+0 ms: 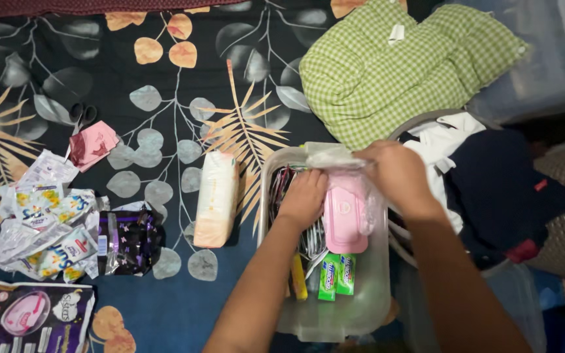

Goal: The person sorts various packaged laundry and personal care items into a clear plastic bin, then places a lid on the bin and moves a bottle of liquid fabric conditioner.

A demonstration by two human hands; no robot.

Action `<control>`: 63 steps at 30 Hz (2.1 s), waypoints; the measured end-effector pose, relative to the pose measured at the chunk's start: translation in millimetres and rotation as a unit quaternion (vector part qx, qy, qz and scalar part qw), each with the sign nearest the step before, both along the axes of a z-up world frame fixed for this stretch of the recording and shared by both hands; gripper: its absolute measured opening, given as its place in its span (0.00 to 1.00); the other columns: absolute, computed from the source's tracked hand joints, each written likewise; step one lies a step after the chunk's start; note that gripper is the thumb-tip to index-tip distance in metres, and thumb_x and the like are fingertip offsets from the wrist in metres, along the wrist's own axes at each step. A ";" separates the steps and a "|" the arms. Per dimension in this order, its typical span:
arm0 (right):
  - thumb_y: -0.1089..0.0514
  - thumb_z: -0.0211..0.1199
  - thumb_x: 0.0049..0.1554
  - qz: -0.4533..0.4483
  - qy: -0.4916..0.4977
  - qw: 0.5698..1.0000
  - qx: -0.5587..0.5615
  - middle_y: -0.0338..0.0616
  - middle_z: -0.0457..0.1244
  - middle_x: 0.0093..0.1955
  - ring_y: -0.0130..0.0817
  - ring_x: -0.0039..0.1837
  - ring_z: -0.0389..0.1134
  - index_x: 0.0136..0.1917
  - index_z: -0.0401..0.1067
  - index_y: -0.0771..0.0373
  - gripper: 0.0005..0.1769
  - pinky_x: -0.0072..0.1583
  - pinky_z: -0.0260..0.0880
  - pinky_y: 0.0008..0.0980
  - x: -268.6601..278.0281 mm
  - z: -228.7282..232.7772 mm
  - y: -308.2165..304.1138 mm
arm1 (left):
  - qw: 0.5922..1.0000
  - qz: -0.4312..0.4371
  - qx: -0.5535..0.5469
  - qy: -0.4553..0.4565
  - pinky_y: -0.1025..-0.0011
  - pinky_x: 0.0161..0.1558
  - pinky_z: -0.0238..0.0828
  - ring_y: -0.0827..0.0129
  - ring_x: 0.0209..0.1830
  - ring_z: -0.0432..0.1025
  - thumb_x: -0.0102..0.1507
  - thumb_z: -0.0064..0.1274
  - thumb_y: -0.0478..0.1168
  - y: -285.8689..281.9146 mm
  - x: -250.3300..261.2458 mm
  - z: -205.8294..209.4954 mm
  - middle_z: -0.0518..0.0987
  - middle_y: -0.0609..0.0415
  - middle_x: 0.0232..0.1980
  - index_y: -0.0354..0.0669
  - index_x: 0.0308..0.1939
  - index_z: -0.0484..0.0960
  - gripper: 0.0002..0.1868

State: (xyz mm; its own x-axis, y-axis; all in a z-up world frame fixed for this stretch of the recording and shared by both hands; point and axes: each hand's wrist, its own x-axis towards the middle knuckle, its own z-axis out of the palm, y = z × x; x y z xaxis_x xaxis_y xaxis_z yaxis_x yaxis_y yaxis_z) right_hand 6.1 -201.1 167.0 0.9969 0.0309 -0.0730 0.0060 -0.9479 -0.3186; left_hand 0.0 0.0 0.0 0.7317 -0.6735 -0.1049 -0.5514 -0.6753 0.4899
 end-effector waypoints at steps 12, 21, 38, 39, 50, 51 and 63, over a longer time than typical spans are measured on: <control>0.68 0.65 0.40 0.071 -0.129 0.989 0.009 0.43 0.69 0.44 0.46 0.53 0.67 0.42 0.78 0.62 0.14 0.53 0.70 0.41 2.9 19.1 41.6 | 0.997 0.047 0.040 -0.044 0.58 0.70 0.52 0.50 0.73 0.57 0.52 0.52 0.52 -11.1 17.8 42.8 0.70 0.39 0.67 0.28 0.65 0.70 0.41; 0.67 0.65 0.42 0.067 -0.104 0.992 -0.022 0.43 0.68 0.42 0.47 0.53 0.66 0.39 0.78 0.61 0.09 0.53 0.70 0.42 8.1 10.6 47.7 | 0.991 0.117 0.054 -0.029 0.52 0.70 0.45 0.49 0.70 0.55 0.54 0.50 0.61 0.2 18.1 38.5 0.69 0.42 0.66 0.30 0.65 0.72 0.44; 0.62 0.64 0.44 0.167 -0.045 0.982 -0.078 0.49 0.70 0.41 0.47 0.45 0.73 0.39 0.81 0.58 0.08 0.47 0.73 0.44 32.9 -75.2 73.2 | 0.990 0.092 0.105 0.021 0.49 0.74 0.37 0.45 0.74 0.53 0.58 0.48 0.69 9.8 15.8 39.3 0.67 0.38 0.71 0.34 0.70 0.67 0.49; 0.63 0.64 0.44 0.174 -0.034 0.980 -0.089 0.50 0.70 0.41 0.48 0.43 0.73 0.39 0.81 0.58 0.08 0.46 0.73 0.44 34.3 -81.4 73.5 | 0.991 0.095 0.095 0.005 0.49 0.73 0.37 0.46 0.74 0.54 0.58 0.48 0.68 9.3 15.8 38.0 0.67 0.38 0.70 0.34 0.71 0.66 0.49; 0.57 0.63 0.50 0.181 0.107 0.968 -0.140 0.50 0.71 0.39 0.48 0.43 0.75 0.38 0.81 0.58 0.07 0.46 0.76 0.45 57.5 -137.7 102.3 | 0.994 0.070 0.085 0.024 0.48 0.75 0.34 0.45 0.77 0.49 0.60 0.46 0.65 14.0 14.4 23.2 0.68 0.45 0.72 0.43 0.68 0.72 0.40; 0.57 0.63 0.50 0.177 0.115 0.967 -0.142 0.50 0.71 0.39 0.48 0.44 0.75 0.38 0.81 0.58 0.07 0.47 0.76 0.45 57.5 -146.3 104.4 | 0.994 0.063 0.093 0.008 0.48 0.75 0.34 0.44 0.78 0.48 0.60 0.46 0.65 15.9 12.8 21.0 0.68 0.44 0.72 0.42 0.68 0.71 0.40; 0.58 0.67 0.48 -0.013 -0.056 0.957 0.285 0.54 0.70 0.56 0.48 0.58 0.72 0.55 0.77 0.65 0.21 0.61 0.71 0.41 0.5 -90.3 57.7 | 0.988 0.141 -0.007 0.068 0.50 0.71 0.46 0.40 0.71 0.56 0.63 0.53 0.56 21.7 10.4 28.6 0.71 0.36 0.66 0.31 0.64 0.72 0.35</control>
